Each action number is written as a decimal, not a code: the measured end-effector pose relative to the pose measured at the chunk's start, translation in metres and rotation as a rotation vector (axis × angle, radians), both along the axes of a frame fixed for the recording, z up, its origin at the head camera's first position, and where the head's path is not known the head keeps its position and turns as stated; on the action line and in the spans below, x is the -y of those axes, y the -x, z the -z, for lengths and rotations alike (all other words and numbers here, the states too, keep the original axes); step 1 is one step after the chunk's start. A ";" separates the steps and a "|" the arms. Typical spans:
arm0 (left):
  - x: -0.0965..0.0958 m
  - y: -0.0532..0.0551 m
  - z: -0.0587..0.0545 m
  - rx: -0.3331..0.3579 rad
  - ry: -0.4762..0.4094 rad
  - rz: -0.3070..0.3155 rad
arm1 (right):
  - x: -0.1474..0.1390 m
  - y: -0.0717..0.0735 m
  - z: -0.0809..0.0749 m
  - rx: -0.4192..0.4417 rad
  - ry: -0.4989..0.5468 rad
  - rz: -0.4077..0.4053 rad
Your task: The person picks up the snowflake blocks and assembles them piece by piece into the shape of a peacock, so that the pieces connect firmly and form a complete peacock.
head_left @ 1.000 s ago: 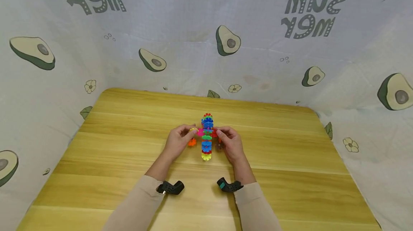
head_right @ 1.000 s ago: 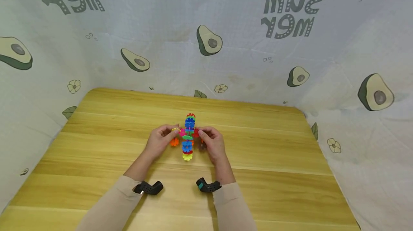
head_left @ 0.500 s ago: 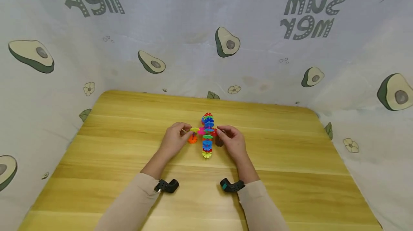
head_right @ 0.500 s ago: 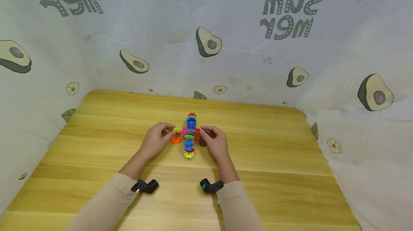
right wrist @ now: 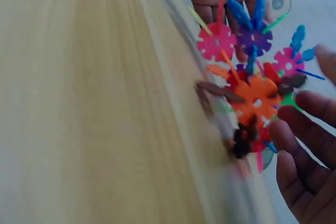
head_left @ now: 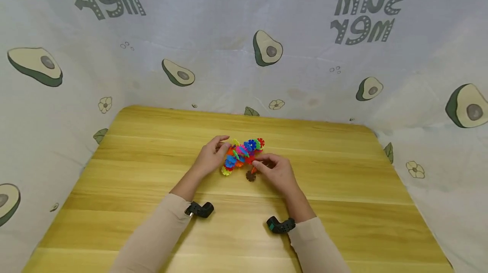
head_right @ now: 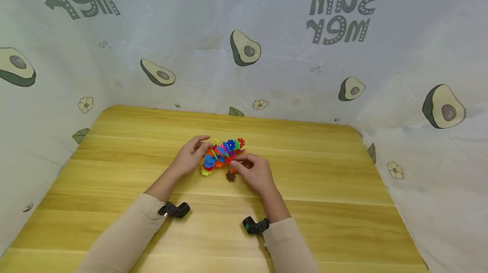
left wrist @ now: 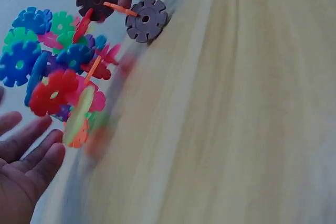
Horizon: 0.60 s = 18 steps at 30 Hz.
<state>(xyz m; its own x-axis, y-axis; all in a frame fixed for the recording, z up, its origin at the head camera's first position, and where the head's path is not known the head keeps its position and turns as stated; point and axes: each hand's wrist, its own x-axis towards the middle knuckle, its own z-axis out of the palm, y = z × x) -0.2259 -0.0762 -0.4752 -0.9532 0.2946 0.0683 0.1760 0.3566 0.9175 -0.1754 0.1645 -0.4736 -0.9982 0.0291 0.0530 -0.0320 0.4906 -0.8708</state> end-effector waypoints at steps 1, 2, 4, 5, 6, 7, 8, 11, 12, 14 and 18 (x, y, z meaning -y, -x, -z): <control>0.002 0.000 -0.001 0.013 -0.022 0.011 | -0.001 0.001 -0.002 -0.029 -0.025 -0.001; 0.004 0.000 -0.002 0.021 -0.044 0.028 | -0.003 0.003 -0.004 -0.059 -0.043 0.008; 0.007 -0.001 -0.004 0.025 -0.049 0.074 | -0.007 0.010 -0.008 -0.111 -0.060 0.017; 0.009 -0.002 -0.005 0.026 -0.022 0.098 | -0.009 0.014 -0.010 -0.131 -0.068 0.009; 0.010 -0.003 -0.006 0.022 0.018 0.124 | -0.012 0.019 -0.011 -0.141 -0.077 -0.007; 0.010 -0.004 -0.007 0.014 0.068 0.148 | -0.014 0.024 -0.013 -0.134 -0.078 -0.042; 0.010 -0.005 -0.008 0.005 0.125 0.169 | -0.015 0.028 -0.014 -0.107 -0.082 -0.083; 0.009 -0.005 -0.008 -0.013 0.282 0.179 | -0.017 0.036 -0.014 0.002 -0.118 -0.179; 0.009 -0.004 -0.007 -0.018 0.305 0.175 | -0.017 0.037 -0.014 0.027 -0.135 -0.186; 0.010 0.000 -0.004 -0.027 0.333 0.160 | -0.017 0.037 -0.013 0.049 -0.162 -0.172; 0.014 0.012 -0.002 -0.067 0.363 0.123 | -0.015 0.029 -0.013 0.062 -0.187 -0.123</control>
